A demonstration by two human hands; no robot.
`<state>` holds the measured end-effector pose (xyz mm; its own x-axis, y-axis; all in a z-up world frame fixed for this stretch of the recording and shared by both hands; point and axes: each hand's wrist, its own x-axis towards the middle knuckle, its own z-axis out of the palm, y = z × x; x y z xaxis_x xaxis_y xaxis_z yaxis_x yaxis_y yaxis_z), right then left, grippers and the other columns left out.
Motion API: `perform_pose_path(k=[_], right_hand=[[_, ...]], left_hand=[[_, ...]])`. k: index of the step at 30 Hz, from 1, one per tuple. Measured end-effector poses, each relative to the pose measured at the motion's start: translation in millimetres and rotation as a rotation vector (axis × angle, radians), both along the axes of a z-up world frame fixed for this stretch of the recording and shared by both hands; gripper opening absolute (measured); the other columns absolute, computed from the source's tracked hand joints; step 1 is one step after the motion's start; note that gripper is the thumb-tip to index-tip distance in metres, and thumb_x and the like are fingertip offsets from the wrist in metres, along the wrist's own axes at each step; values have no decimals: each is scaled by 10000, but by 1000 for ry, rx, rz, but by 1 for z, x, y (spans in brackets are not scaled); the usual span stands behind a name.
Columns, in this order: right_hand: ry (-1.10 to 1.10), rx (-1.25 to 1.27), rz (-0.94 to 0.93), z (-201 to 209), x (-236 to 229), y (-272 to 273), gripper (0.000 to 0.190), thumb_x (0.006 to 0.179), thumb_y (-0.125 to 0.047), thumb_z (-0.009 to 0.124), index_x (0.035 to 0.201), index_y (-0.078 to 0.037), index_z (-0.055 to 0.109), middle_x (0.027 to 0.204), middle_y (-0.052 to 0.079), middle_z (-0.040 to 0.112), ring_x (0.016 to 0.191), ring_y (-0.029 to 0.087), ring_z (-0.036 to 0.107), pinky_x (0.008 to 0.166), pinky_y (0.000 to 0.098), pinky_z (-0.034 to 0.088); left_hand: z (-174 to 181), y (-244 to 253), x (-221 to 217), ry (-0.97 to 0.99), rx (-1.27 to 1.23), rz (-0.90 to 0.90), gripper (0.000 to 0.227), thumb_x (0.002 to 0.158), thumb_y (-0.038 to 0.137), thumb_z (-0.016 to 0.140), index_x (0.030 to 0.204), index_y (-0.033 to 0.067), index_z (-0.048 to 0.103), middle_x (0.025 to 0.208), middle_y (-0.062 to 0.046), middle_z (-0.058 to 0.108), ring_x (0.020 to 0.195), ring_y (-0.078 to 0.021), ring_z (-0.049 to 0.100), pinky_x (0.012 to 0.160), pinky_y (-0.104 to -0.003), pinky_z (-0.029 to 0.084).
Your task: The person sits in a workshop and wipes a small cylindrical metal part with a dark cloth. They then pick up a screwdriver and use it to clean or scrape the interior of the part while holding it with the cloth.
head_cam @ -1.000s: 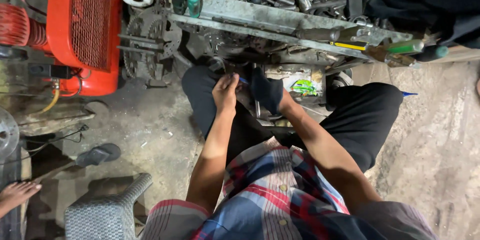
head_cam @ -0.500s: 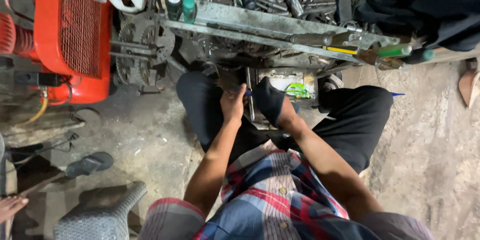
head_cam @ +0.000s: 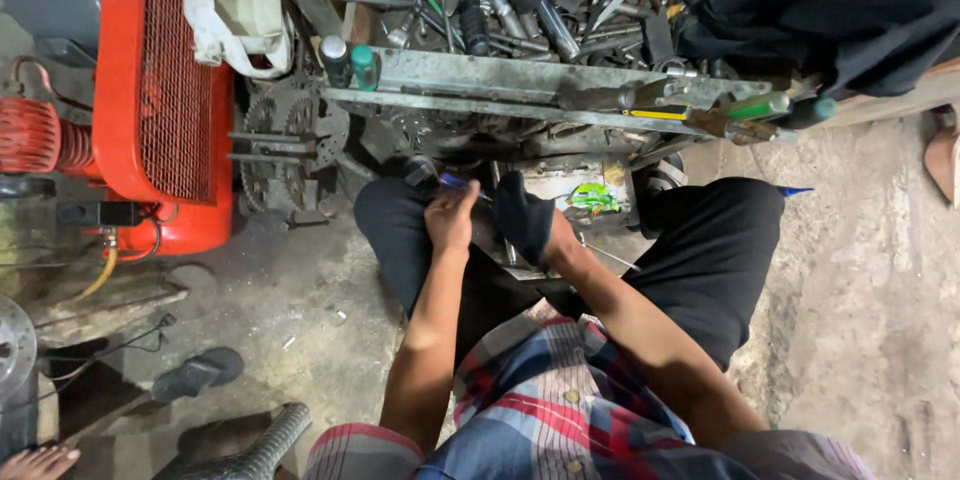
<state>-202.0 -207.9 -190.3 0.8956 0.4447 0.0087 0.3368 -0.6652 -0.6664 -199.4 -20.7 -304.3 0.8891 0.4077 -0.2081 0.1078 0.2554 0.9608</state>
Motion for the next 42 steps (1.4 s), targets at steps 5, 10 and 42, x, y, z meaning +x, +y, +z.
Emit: perform_pose_path(k=[5,10,42], right_hand=[[50,-23,8,5,-15,-28,449,956,-228,593,1324,-37,423,696,172,668,584,388,650,465,486,467],[836,523,-281,16,-36,-69,413,1145,-356,528,1150,6,727,777,161,655,634,357,591,565,428,436],[55,351,-46,-24,25,0,283,787,-102,705,1054,-39,634,780,125,660,654,244,599,602,379,506]], left_hand=[[66,24,20,62,-93,127,227,941,220,820,817,60,718,754,45,631,659,-47,512,596,-248,398],[68,37,26,79,-269,177,182,953,235,758,884,68,773,781,24,676,641,-58,548,573,-241,416],[28,22,25,-162,-40,-490,315,1022,69,680,1327,-10,667,1206,-68,703,1084,-112,641,959,-264,500]])
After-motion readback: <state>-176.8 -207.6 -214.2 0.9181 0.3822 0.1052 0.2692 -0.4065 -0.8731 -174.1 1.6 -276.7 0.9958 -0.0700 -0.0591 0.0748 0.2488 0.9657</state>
